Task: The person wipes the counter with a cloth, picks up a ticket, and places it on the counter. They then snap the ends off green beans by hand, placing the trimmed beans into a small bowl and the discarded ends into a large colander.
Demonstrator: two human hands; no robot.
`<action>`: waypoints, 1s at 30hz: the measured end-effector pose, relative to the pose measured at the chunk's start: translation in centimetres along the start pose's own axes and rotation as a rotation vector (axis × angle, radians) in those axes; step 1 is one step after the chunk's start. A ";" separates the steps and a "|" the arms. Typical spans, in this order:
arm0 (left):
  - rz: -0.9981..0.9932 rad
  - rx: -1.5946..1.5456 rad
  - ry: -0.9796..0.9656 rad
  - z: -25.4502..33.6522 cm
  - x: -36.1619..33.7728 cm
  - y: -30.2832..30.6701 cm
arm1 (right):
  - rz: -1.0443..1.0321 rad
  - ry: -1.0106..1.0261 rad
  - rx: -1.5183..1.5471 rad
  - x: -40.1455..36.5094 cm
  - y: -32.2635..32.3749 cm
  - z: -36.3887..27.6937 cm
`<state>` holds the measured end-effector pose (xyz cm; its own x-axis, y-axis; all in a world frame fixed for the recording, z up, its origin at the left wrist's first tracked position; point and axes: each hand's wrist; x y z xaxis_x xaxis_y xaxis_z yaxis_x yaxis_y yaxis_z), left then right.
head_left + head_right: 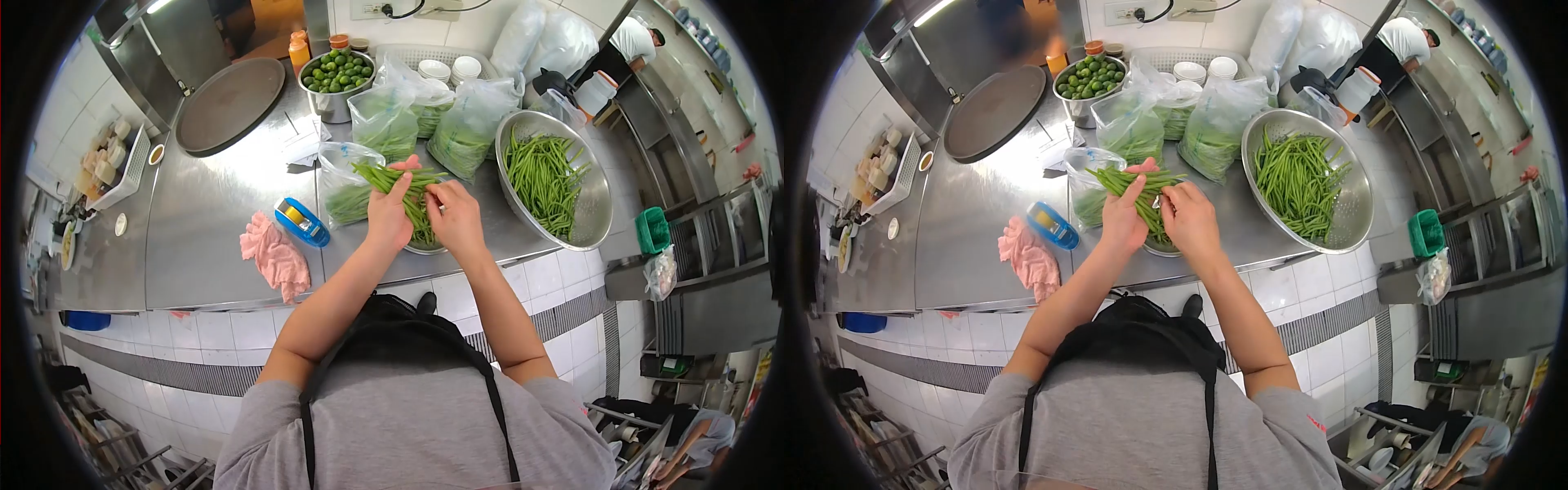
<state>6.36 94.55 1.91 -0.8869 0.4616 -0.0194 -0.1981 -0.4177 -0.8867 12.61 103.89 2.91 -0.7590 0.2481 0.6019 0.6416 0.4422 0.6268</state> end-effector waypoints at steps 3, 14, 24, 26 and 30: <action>-0.017 0.022 -0.014 -0.1 0.0 0.3 | -0.026 0.119 -0.138 0.1 0.1 0.0; -0.075 -0.026 -0.077 -0.3 0.3 0.4 | -0.118 -0.108 0.143 0.3 0.4 -0.4; -0.231 -0.053 -0.099 -0.4 0.3 0.2 | -0.292 -0.477 0.581 0.7 1.4 0.4; -0.232 -0.053 -0.092 -0.5 0.2 0.1 | -0.292 -0.483 0.589 0.5 1.2 0.3; -0.221 -0.083 -0.047 -0.3 -0.3 -0.1 | -0.103 -0.270 0.237 0.2 0.8 1.0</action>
Point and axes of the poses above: each hand's wrist, its own x-axis towards the middle knuckle, its own y-axis out of the back of the hand, z = x × y, and after that the axes turned 6 degrees about -x, right-handed
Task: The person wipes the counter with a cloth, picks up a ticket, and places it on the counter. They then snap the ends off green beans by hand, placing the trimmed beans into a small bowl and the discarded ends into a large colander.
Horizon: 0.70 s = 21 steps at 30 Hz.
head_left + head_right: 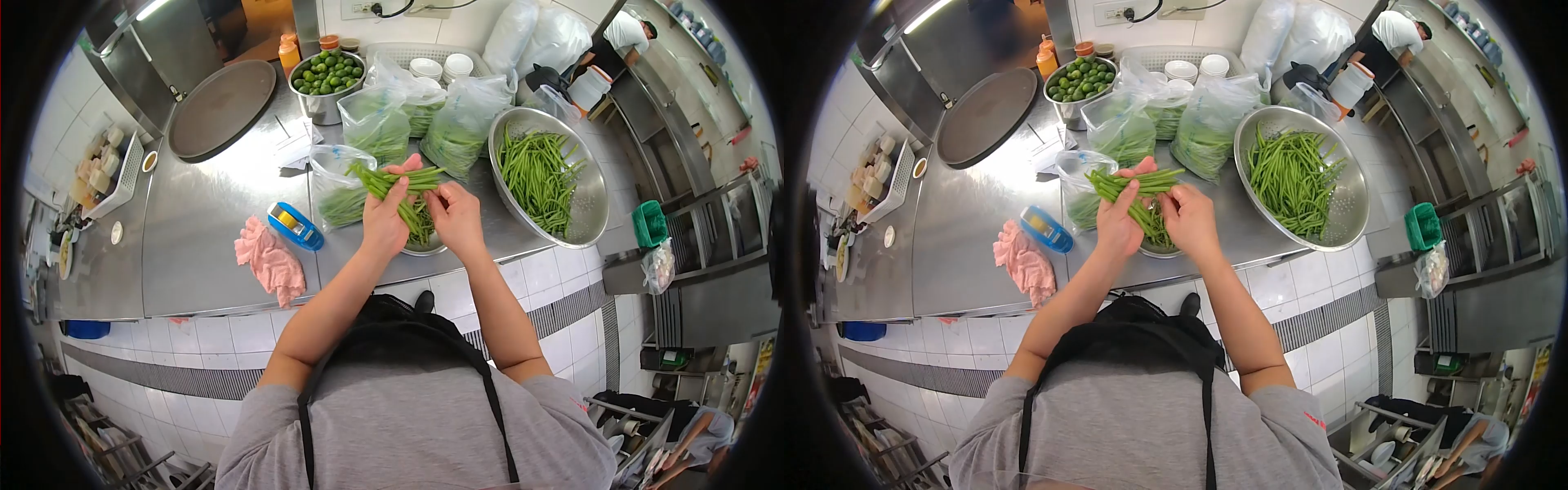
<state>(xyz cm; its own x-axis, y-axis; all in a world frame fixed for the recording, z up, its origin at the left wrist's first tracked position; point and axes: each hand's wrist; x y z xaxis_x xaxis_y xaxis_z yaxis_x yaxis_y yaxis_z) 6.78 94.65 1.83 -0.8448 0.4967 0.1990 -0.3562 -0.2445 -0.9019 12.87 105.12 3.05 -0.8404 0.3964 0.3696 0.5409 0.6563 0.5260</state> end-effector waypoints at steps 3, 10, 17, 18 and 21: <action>0.129 -0.020 0.038 0.5 -0.2 -0.1 | 0.097 0.231 -0.202 -0.3 0.0 0.5; 0.200 -0.191 0.133 0.7 -0.4 -0.8 | 0.183 -0.189 0.934 -1.4 -2.2 -0.3; 0.177 -0.116 0.024 -0.2 -2.4 -2.5 | 0.347 -0.172 0.780 -0.8 -1.7 -1.5; 0.208 -0.136 0.022 0.0 -2.4 -2.5 | 0.382 -0.225 0.963 -0.9 -1.4 -2.4; 0.352 -0.118 0.014 0.9 -1.8 -1.0 | 0.397 -0.112 0.866 -0.4 0.8 -3.0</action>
Point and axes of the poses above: each hand's wrist, its own x-axis towards the middle knuckle, its own y-axis out of the back of the hand, z = x × y, and after that the axes turned 6 degrees about -x, right-handed
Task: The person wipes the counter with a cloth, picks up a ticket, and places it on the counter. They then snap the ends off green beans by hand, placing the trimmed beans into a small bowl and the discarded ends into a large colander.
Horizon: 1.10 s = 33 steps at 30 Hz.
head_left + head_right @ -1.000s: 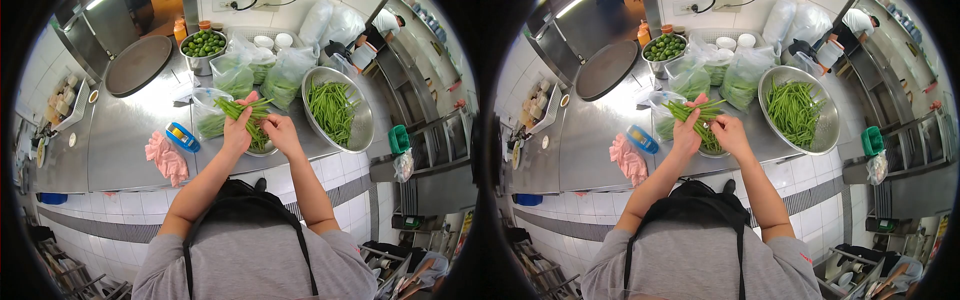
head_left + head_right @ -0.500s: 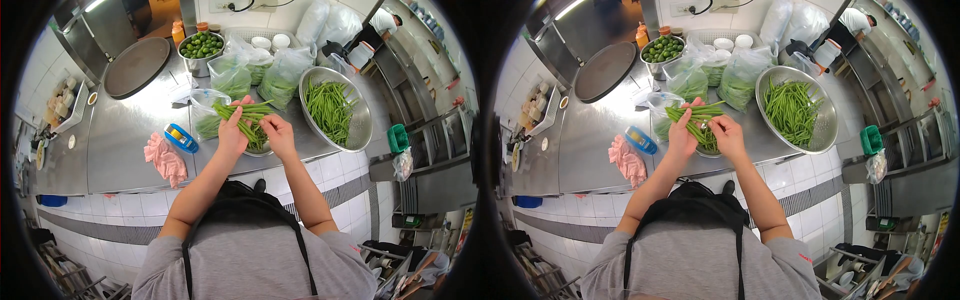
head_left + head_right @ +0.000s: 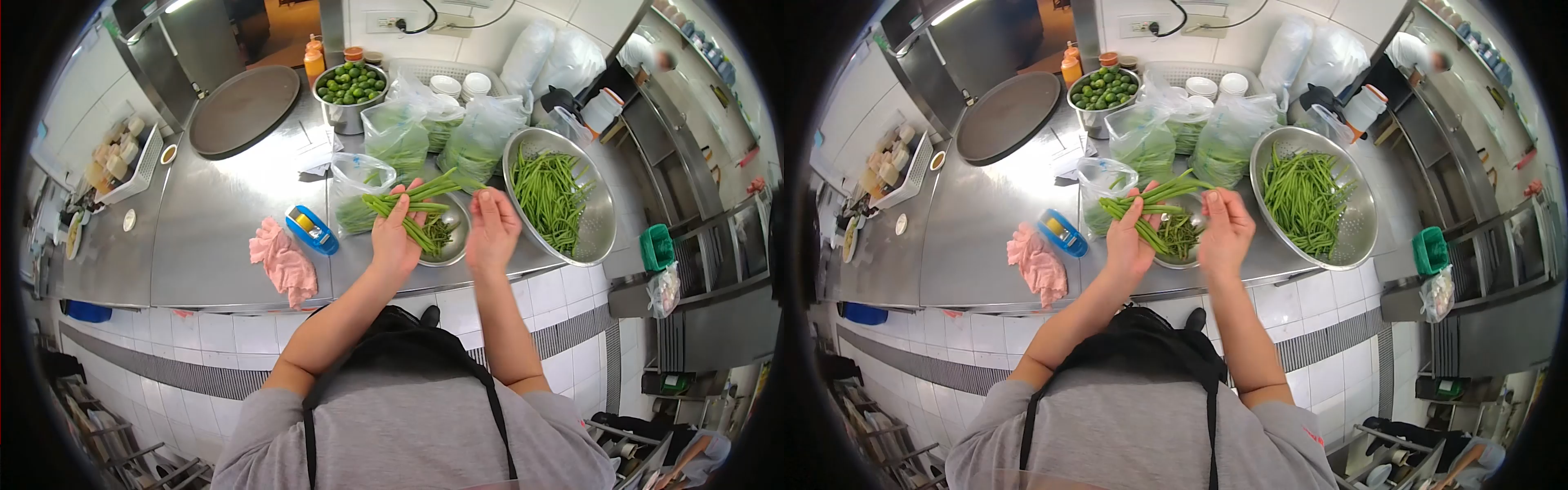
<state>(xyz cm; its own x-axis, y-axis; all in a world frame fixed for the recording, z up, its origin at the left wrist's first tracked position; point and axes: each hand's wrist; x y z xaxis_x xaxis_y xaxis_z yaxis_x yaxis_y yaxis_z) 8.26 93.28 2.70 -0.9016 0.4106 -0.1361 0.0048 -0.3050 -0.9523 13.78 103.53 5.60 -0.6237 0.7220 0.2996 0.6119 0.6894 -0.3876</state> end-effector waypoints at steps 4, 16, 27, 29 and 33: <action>-0.032 0.001 0.001 1.1 0.9 1.6 | -0.091 0.080 -0.206 0.9 1.0 0.0; -0.108 0.084 0.211 1.1 1.3 0.9 | -0.439 0.360 -1.049 0.1 0.3 1.1; 0.038 -0.029 0.098 2.1 2.0 1.6 | -0.360 0.195 -0.727 1.0 3.5 1.3; -0.004 -0.044 0.101 2.6 1.7 0.6 | -0.719 0.541 -1.411 0.0 4.8 3.3; -0.108 -0.024 0.111 3.0 1.9 0.8 | -0.405 0.312 -1.315 -1.5 3.5 3.2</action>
Point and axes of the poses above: each hand's wrist, its own x-axis towards the middle knuckle, its own y-axis out of the back of the hand, z = x × y, and after that the axes turned 6 degrees about -x, right-handed
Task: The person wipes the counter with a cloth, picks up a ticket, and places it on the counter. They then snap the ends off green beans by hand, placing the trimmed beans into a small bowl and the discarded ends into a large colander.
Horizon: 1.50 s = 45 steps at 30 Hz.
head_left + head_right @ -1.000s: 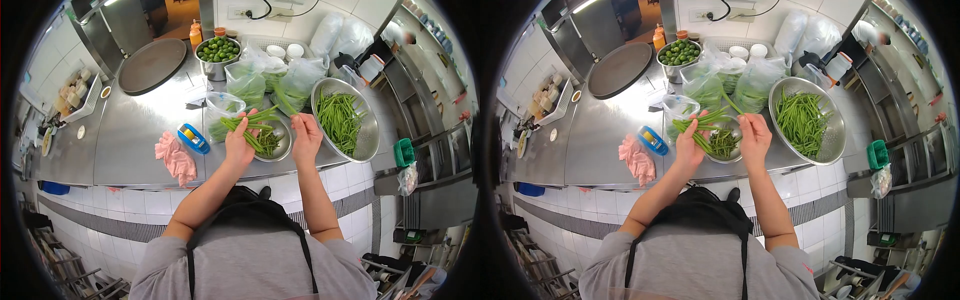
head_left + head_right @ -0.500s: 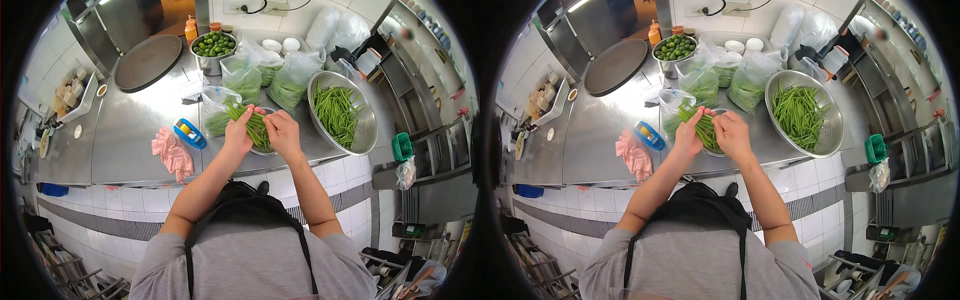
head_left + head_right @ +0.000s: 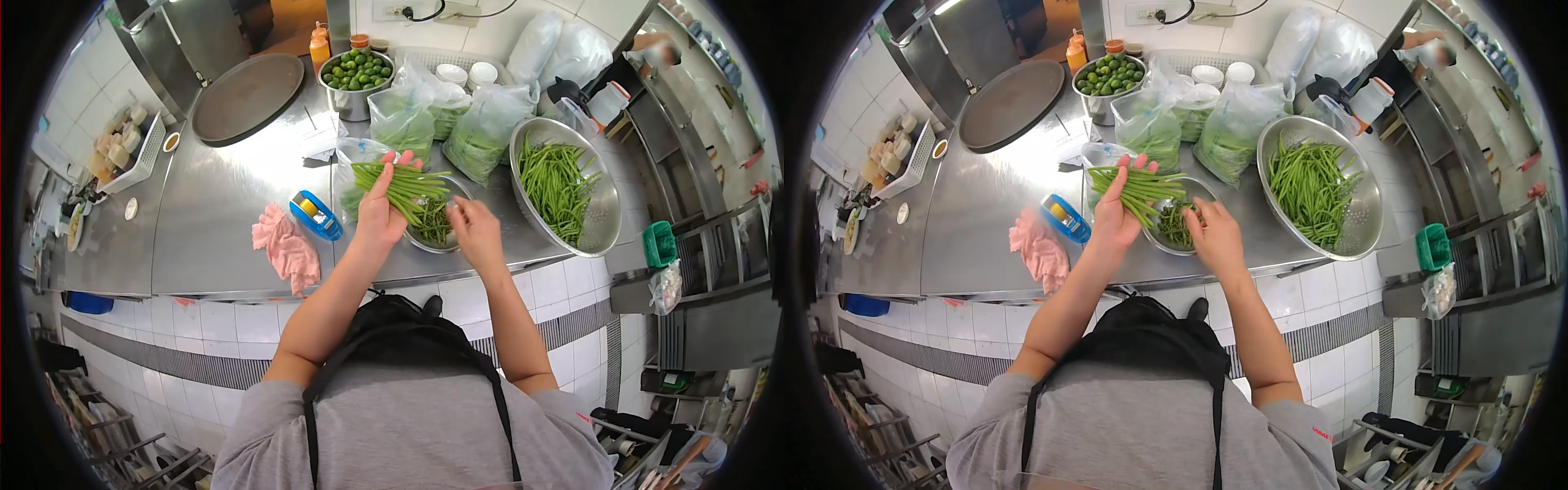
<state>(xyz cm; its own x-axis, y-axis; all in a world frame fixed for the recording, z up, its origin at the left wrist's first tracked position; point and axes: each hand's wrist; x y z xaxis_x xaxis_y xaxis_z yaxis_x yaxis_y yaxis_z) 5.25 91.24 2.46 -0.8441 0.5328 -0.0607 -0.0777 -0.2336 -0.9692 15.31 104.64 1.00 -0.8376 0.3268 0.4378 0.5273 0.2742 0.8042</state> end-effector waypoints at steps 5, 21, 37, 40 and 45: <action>-0.050 -0.008 -0.022 -0.4 -0.2 -0.8 | 0.052 0.148 0.424 1.3 3.8 -3.7; -0.070 0.025 -0.059 -1.0 -0.8 -1.2 | 0.048 0.061 0.468 1.2 1.6 -4.4; -0.030 -0.100 -0.037 -0.8 -0.1 -1.0 | 0.013 -0.032 0.271 1.0 0.0 -0.7; -0.058 -0.065 -0.038 -0.9 -0.4 -1.2 | 0.102 -0.073 0.506 1.6 1.8 -2.7; -0.187 0.098 -0.123 -1.6 -0.4 -1.7 | 0.019 0.050 0.488 2.2 3.5 -4.5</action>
<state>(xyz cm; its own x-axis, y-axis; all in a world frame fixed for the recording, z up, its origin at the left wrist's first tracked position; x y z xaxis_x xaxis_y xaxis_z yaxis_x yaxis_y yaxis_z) 6.61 92.72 3.76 -0.8678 0.4729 0.1526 -0.2848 -0.2216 -0.9326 14.64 102.20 6.57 -0.8268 0.2951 0.4789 0.5378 0.6642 0.5192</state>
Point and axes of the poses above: each hand's wrist, its own x-axis towards the middle knuckle, its own y-axis out of the back of the hand, z = x × y, and after that the axes turned 6 degrees about -x, right-handed
